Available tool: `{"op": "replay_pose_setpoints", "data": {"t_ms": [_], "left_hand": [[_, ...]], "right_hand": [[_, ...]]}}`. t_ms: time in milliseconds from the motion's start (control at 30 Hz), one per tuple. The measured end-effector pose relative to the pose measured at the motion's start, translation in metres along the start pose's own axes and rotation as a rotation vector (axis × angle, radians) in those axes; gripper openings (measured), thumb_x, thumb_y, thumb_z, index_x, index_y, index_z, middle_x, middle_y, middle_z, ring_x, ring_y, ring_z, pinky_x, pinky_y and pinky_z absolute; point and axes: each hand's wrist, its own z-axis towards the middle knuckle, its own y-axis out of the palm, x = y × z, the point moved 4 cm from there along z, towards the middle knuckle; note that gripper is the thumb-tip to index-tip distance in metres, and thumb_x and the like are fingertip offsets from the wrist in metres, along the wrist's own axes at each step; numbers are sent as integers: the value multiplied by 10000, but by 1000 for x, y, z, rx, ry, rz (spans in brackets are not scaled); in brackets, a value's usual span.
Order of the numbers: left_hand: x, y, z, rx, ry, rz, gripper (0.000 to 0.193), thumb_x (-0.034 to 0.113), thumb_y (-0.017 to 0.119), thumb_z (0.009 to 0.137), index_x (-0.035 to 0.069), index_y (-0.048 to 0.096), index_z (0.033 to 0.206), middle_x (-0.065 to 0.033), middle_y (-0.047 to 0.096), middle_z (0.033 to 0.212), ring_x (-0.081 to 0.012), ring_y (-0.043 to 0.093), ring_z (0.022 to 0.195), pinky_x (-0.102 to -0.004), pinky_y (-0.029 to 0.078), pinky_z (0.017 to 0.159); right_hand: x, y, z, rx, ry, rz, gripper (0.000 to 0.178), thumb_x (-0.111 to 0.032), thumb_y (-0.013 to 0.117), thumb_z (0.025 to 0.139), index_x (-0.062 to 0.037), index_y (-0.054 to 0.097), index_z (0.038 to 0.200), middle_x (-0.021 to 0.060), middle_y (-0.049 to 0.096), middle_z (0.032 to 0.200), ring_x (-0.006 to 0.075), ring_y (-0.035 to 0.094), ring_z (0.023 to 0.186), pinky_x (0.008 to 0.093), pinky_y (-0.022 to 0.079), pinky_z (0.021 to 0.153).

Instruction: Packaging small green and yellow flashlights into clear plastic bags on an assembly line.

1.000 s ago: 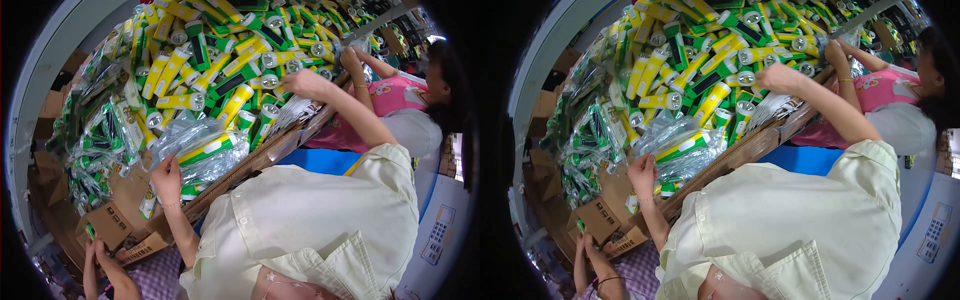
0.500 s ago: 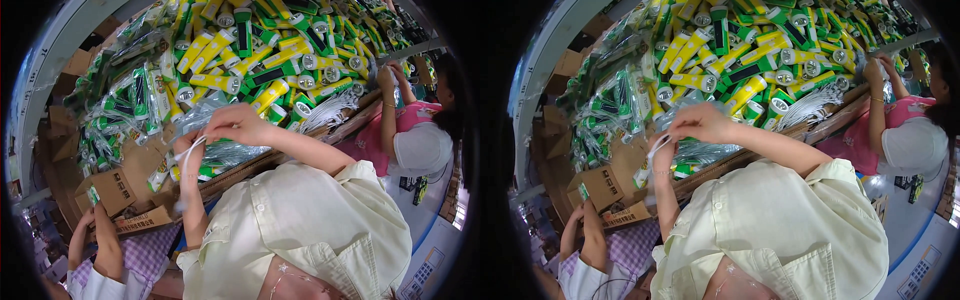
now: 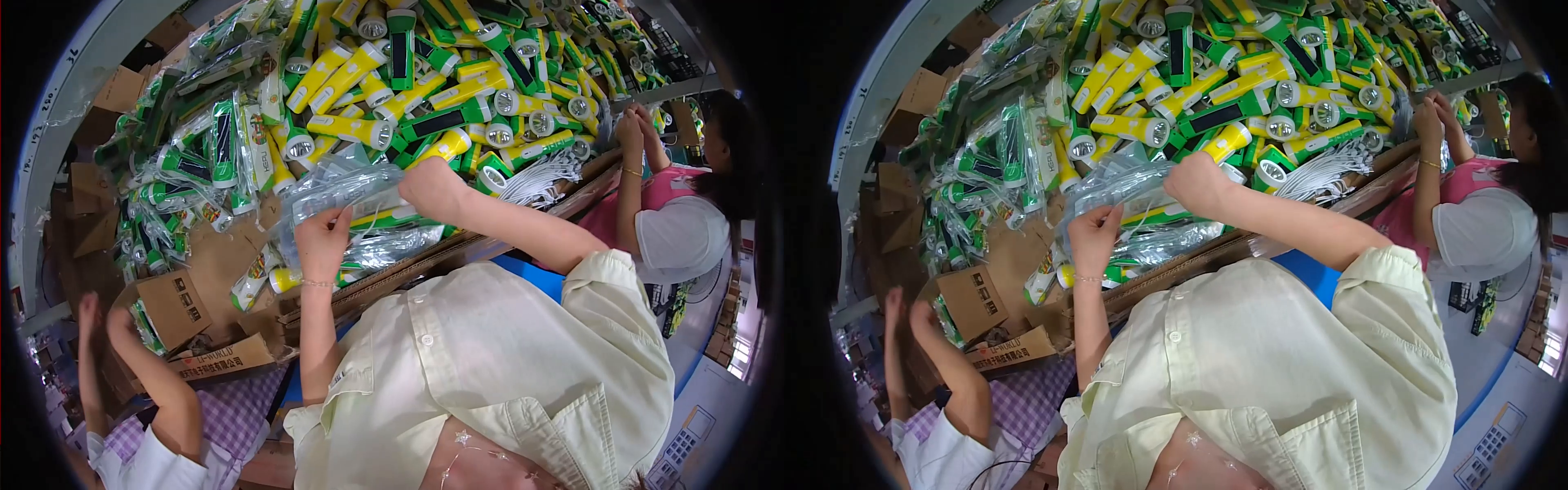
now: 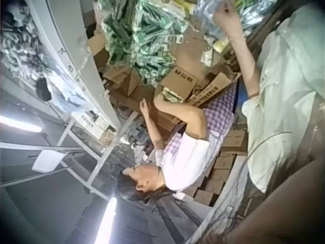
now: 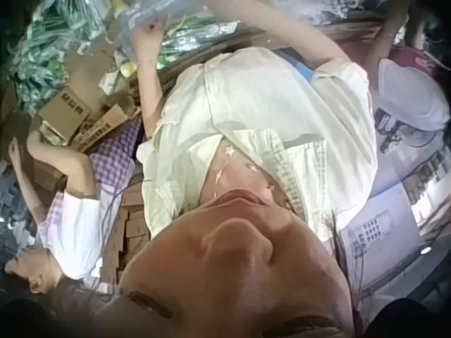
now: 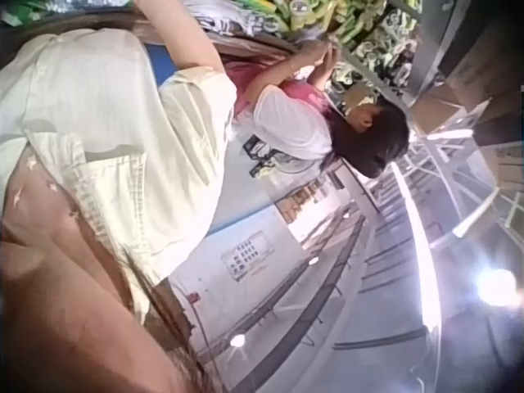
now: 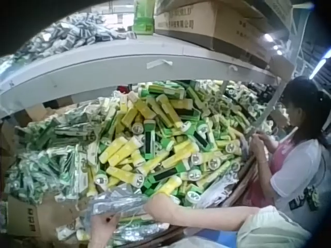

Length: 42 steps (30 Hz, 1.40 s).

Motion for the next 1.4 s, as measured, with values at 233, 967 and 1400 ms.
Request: {"op": "replay_pose_setpoints", "data": {"t_ms": [233,967,1400], "left_hand": [[-7,-2,-5,31,22,16,230,159,609,848,-21,642,709,-3,492,472,-65,444,415,-255,323,404],[-30,-3,-18,-191,-149,-384,105,-8,622,812,-12,670,906,-49,646,811,-87,605,681,-212,470,567],[-5,-21,-17,130,198,-146,49,-2,662,744,-11,613,746,-77,572,705,-154,545,591,-249,422,545]], "right_hand": [[-40,11,11,488,-557,380,175,-166,582,767,-170,587,941,8,564,816,242,610,672,369,473,499],[-4,-5,8,451,-130,574,109,-202,658,754,-123,683,824,47,641,820,250,633,661,359,497,545],[-40,-28,23,608,-200,613,126,-184,698,746,-150,619,838,-15,628,799,154,594,799,457,332,970]]}}
